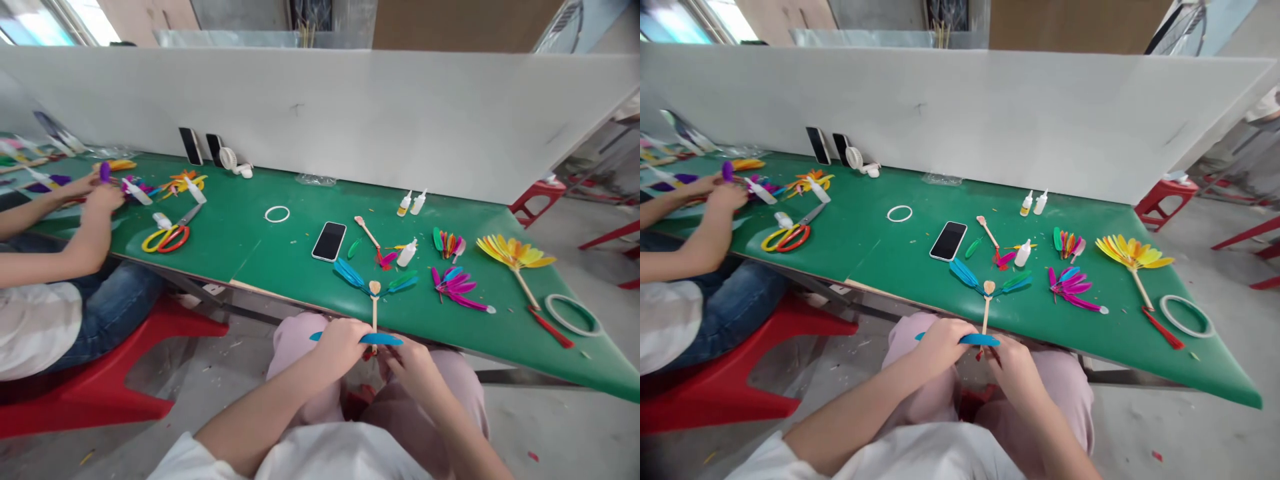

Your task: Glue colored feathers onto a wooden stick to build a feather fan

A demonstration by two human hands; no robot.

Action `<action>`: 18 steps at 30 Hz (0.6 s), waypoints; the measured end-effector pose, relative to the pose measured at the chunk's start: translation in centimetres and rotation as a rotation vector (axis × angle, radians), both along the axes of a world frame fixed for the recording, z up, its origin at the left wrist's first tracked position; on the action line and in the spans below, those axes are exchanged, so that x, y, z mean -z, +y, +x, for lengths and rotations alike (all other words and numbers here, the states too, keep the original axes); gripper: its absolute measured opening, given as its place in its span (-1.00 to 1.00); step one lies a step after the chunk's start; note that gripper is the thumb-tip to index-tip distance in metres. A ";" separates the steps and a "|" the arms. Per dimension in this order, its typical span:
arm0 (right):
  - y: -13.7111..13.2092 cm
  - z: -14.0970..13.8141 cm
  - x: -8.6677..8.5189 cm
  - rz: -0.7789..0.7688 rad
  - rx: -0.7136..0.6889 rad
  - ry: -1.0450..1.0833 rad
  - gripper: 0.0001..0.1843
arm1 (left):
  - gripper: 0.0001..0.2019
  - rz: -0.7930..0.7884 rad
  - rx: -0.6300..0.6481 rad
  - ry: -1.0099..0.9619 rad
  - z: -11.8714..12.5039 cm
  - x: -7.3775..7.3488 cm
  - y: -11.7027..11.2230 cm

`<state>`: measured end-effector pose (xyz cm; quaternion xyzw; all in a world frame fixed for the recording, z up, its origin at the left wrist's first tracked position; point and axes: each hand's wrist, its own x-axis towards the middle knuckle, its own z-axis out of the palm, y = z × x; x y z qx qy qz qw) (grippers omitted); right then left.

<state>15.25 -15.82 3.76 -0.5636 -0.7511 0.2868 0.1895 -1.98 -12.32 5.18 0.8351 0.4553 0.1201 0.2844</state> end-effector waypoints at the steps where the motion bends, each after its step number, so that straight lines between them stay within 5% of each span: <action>1: 0.1 0.2 -0.4 -0.028 -0.048 -0.007 -0.72 | -0.82 0.001 0.019 0.010 -0.1 0.0 0.1; 5: -0.1 0.6 -1.0 -0.073 -0.145 -0.024 -0.76 | -0.80 0.000 0.128 0.058 -0.3 -0.3 -0.1; 11: -1.0 0.4 -0.7 -0.137 -0.113 -0.034 -0.79 | -0.73 -0.027 0.180 0.130 -0.1 -0.8 -1.0; 18: -1.9 0.2 0.3 0.122 -0.083 -0.087 -0.83 | -0.82 -0.026 0.168 0.068 0.3 -0.9 -1.6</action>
